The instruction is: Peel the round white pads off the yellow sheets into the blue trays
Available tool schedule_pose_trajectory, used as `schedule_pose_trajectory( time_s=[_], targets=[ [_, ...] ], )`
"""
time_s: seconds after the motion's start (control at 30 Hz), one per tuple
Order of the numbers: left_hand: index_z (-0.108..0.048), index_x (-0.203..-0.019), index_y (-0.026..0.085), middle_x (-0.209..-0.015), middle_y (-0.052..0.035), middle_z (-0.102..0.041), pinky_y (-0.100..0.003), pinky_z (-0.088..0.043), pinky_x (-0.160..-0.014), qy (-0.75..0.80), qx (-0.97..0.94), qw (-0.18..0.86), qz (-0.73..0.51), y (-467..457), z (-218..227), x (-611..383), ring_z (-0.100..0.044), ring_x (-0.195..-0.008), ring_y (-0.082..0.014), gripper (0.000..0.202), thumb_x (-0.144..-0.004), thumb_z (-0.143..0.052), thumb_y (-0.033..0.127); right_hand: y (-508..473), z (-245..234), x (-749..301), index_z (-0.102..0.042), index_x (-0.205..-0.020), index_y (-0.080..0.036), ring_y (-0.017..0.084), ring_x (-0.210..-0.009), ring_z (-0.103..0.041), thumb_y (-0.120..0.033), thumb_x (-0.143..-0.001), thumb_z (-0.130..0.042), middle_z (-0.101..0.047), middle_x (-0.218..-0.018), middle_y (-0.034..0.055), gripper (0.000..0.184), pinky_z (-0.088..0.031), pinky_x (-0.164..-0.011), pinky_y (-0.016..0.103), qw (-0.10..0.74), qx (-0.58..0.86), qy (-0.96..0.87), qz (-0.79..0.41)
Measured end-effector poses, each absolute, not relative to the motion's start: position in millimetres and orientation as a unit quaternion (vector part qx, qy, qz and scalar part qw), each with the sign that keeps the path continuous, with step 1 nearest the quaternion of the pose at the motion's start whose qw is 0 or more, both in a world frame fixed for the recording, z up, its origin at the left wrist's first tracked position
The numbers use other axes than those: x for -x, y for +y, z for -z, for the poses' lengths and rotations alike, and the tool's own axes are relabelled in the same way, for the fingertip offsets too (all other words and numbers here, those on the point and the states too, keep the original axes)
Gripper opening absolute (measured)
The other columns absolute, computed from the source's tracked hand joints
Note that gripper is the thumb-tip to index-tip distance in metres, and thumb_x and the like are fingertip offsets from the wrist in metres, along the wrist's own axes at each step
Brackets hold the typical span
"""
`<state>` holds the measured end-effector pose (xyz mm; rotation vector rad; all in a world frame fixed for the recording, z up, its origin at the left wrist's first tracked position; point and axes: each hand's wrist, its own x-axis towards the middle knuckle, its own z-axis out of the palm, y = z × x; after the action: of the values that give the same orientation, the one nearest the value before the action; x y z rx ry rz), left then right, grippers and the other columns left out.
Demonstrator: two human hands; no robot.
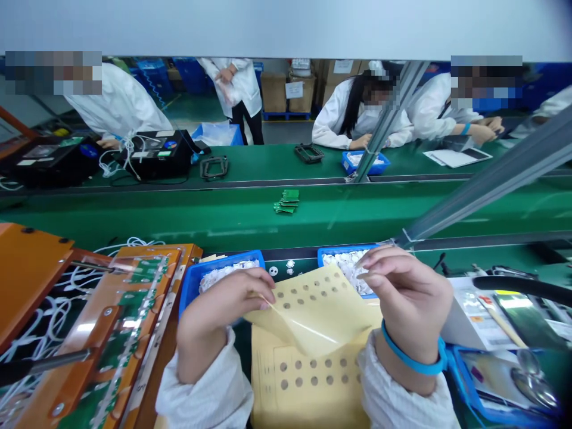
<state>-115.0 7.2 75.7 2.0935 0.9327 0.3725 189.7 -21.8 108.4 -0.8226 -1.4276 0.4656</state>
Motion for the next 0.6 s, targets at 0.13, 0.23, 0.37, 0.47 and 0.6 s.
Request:
schedule_pose_trajectory(
  time_s=[0.13, 0.23, 0.37, 0.47, 0.6],
  targets=[
    [-0.085, -0.097, 0.028, -0.118, -0.0048, -0.076, -0.035, -0.056, -0.102, 0.421, -0.801, 0.421, -0.068, 19.2, -54.7, 105.1, -0.073, -0.11, -0.024, 0.02, -0.086, -0.075, 0.015, -22.6, -109.2, -193.0, -0.077, -0.092, -0.025, 0.024, -0.08, -0.072, -0.017, -0.093, -0.082, -0.076, -0.083, 0.0035, 0.01, -0.059, -0.074, 0.04, 0.651, 0.355, -0.636, -0.212],
    [-0.083, -0.107, 0.027, -0.127, -0.0064, -0.074, -0.04, -0.052, -0.109, 0.462, -0.791, 0.398, -0.048, 21.5, -47.1, 106.1, -0.069, -0.12, -0.028, 0.028, -0.08, -0.079, 0.019, -22.8, -110.9, -195.4, -0.077, -0.093, -0.025, 0.023, -0.082, -0.073, -0.016, -0.093, -0.082, -0.077, -0.085, 0.0034, 0.011, -0.059, -0.073, 0.038, 0.644, 0.356, -0.643, -0.215],
    [-0.077, -0.122, 0.024, -0.133, -0.01, -0.072, -0.044, -0.051, -0.11, 0.512, -0.789, 0.337, -0.041, 21.1, -46.4, 99.5, -0.067, -0.124, -0.0316, 0.035, -0.088, -0.075, 0.034, -22.6, -114.4, -196.6, -0.076, -0.09, -0.024, 0.023, -0.081, -0.075, -0.019, -0.095, -0.08, -0.079, -0.086, 0.0044, 0.008, -0.062, -0.074, 0.039, 0.631, 0.359, -0.653, -0.217],
    [-0.07, -0.134, 0.022, -0.139, -0.0128, -0.069, -0.051, -0.047, -0.112, 0.544, -0.789, 0.283, -0.026, 20.5, -49.9, 78.1, -0.063, -0.129, -0.0361, 0.044, -0.095, -0.068, 0.042, -22.9, -117.9, -195.8, -0.075, -0.088, -0.024, 0.023, -0.081, -0.076, -0.019, -0.095, -0.079, -0.08, -0.086, 0.0047, 0.009, -0.063, -0.074, 0.038, 0.625, 0.361, -0.654, -0.226],
    [-0.062, -0.144, 0.021, -0.146, -0.0142, -0.066, -0.05, -0.047, -0.112, 0.523, -0.8, 0.295, -0.012, 21.6, -48.5, 47.2, -0.062, -0.132, -0.037, 0.052, -0.098, -0.063, 0.045, -23.4, -122.2, -194.5, -0.075, -0.087, -0.023, 0.021, -0.081, -0.077, -0.016, -0.094, -0.08, -0.081, -0.086, 0.0038, 0.011, -0.064, -0.075, 0.034, 0.624, 0.355, -0.657, -0.23]
  ],
)
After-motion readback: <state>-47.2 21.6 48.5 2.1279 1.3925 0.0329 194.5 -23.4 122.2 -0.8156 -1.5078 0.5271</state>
